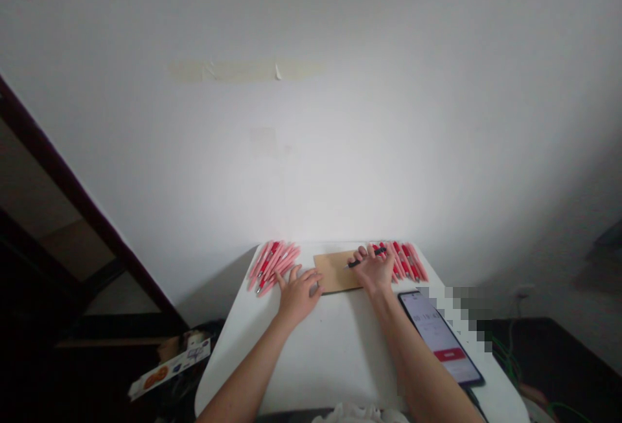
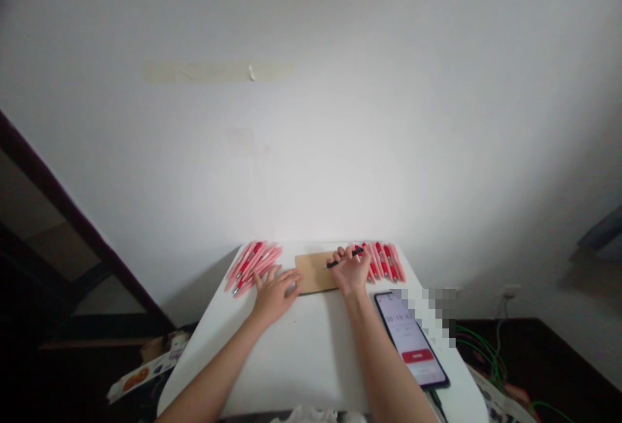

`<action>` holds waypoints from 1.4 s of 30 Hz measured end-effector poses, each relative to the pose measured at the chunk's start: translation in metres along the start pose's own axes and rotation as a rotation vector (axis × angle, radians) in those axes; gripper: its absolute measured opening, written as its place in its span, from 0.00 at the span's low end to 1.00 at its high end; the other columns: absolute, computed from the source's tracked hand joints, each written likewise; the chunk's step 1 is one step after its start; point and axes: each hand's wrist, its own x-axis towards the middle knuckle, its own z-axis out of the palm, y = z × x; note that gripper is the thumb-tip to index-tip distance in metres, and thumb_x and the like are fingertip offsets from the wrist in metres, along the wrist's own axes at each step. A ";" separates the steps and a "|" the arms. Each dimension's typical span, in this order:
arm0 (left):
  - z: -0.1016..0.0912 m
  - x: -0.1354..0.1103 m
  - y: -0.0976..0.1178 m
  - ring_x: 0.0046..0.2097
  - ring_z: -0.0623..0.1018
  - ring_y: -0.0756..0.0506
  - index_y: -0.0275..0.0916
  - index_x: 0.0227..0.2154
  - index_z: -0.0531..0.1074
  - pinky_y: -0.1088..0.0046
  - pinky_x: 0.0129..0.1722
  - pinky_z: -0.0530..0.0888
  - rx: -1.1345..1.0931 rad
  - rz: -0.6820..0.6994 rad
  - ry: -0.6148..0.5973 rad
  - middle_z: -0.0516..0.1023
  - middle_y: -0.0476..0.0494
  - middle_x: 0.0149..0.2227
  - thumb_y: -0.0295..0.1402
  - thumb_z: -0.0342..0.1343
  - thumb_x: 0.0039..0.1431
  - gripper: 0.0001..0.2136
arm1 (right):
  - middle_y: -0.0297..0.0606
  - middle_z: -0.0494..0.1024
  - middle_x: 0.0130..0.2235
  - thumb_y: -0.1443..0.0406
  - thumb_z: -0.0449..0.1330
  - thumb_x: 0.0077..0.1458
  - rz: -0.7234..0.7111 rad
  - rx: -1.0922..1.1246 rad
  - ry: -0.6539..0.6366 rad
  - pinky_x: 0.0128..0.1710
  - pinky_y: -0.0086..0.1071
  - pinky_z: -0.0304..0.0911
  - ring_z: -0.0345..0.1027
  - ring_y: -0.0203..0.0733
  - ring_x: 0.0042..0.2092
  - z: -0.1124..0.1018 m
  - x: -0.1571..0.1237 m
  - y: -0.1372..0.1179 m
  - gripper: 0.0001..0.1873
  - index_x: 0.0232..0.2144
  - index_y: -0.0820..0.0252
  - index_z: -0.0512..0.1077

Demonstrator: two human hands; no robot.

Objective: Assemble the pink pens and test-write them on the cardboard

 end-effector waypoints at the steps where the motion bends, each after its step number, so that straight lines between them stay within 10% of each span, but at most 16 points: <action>1: 0.000 0.000 0.000 0.64 0.62 0.33 0.60 0.49 0.73 0.29 0.60 0.30 0.000 -0.002 -0.001 0.74 0.53 0.57 0.41 0.54 0.60 0.14 | 0.31 0.59 0.23 0.37 0.39 0.53 -0.008 -0.027 0.001 0.32 0.38 0.59 0.56 0.40 0.27 -0.001 0.001 0.000 0.31 0.17 0.54 0.50; 13: -0.003 -0.002 0.003 0.63 0.63 0.33 0.58 0.49 0.73 0.27 0.58 0.27 0.005 0.019 0.013 0.74 0.52 0.57 0.39 0.54 0.60 0.14 | 0.29 0.60 0.24 0.35 0.44 0.54 0.035 0.059 0.023 0.31 0.36 0.61 0.57 0.39 0.26 -0.002 0.007 0.005 0.31 0.22 0.53 0.58; 24: -0.002 -0.002 0.004 0.63 0.63 0.33 0.58 0.49 0.73 0.29 0.60 0.27 -0.003 0.025 0.013 0.74 0.52 0.57 0.39 0.56 0.58 0.15 | 0.28 0.68 0.27 0.58 0.63 0.47 0.150 0.115 0.066 0.28 0.30 0.63 0.62 0.33 0.26 -0.006 0.013 0.012 0.14 0.38 0.53 0.71; 33: -0.003 -0.002 0.001 0.63 0.63 0.33 0.58 0.50 0.73 0.30 0.60 0.26 -0.009 0.031 0.007 0.74 0.52 0.57 0.40 0.56 0.59 0.15 | 0.33 0.71 0.22 0.63 0.56 0.42 0.023 -0.790 0.242 0.26 0.31 0.60 0.65 0.39 0.25 -0.018 0.026 -0.016 0.16 0.34 0.60 0.76; 39: 0.000 -0.003 -0.003 0.63 0.63 0.33 0.59 0.50 0.72 0.29 0.59 0.25 -0.007 0.039 0.018 0.74 0.53 0.57 0.40 0.56 0.59 0.15 | 0.50 0.79 0.35 0.66 0.59 0.45 -0.038 -1.113 0.369 0.45 0.44 0.61 0.69 0.55 0.45 -0.037 0.031 -0.062 0.15 0.36 0.60 0.79; 42: 0.001 -0.004 -0.005 0.63 0.64 0.34 0.58 0.49 0.73 0.29 0.60 0.28 0.019 0.038 0.039 0.75 0.52 0.56 0.41 0.56 0.59 0.15 | 0.53 0.79 0.43 0.63 0.57 0.51 0.124 -1.660 0.463 0.49 0.52 0.58 0.64 0.61 0.53 -0.043 0.033 -0.078 0.16 0.41 0.58 0.79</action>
